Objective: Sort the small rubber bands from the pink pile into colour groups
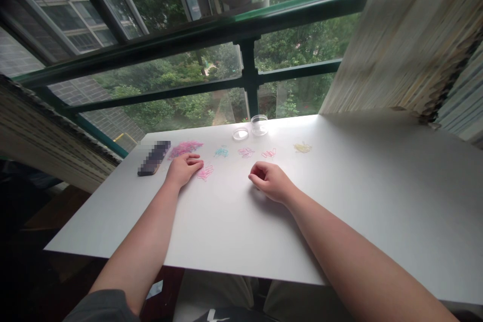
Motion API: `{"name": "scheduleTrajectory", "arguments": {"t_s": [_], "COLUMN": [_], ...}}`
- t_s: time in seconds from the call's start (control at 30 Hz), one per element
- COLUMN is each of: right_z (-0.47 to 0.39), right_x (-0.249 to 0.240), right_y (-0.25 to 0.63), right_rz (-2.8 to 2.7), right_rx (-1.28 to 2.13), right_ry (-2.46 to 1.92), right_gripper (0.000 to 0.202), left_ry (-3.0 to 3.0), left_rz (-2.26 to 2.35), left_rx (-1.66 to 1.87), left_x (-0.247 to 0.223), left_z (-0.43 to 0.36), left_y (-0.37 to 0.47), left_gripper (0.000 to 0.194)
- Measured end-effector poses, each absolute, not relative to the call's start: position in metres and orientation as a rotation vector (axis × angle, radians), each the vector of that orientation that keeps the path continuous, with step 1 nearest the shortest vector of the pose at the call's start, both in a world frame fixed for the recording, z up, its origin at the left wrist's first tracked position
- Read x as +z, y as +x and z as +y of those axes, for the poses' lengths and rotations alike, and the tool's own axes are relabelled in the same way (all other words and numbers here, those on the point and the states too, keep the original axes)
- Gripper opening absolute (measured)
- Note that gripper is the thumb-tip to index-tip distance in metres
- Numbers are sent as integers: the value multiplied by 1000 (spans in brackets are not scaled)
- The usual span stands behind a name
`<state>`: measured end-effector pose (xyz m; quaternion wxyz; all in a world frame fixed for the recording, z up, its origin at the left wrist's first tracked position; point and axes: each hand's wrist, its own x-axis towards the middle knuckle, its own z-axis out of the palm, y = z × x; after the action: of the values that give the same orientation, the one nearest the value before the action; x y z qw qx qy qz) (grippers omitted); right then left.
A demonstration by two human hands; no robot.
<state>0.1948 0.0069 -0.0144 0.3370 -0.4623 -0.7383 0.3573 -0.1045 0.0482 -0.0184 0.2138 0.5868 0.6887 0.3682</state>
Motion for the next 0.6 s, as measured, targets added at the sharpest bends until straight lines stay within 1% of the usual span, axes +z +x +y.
{"name": "scheduleTrajectory", "arguments": {"t_s": [0.13, 0.3, 0.6], "right_z": [7, 7, 7], "right_x": [-15, -15, -16], "right_y": [195, 195, 195], "right_rz": [-1919, -1925, -1933], "right_rx": [940, 935, 928], "right_ry": [-1195, -1196, -1201], "right_gripper": [14, 13, 13], "left_ry": [1624, 1635, 1681], "left_rz": [1918, 1963, 2122], "left_rx": [1049, 1074, 919], "left_x": [-21, -20, -18], "left_z": [50, 50, 50], "left_y": [-106, -107, -112], "left_gripper": [32, 35, 33]}}
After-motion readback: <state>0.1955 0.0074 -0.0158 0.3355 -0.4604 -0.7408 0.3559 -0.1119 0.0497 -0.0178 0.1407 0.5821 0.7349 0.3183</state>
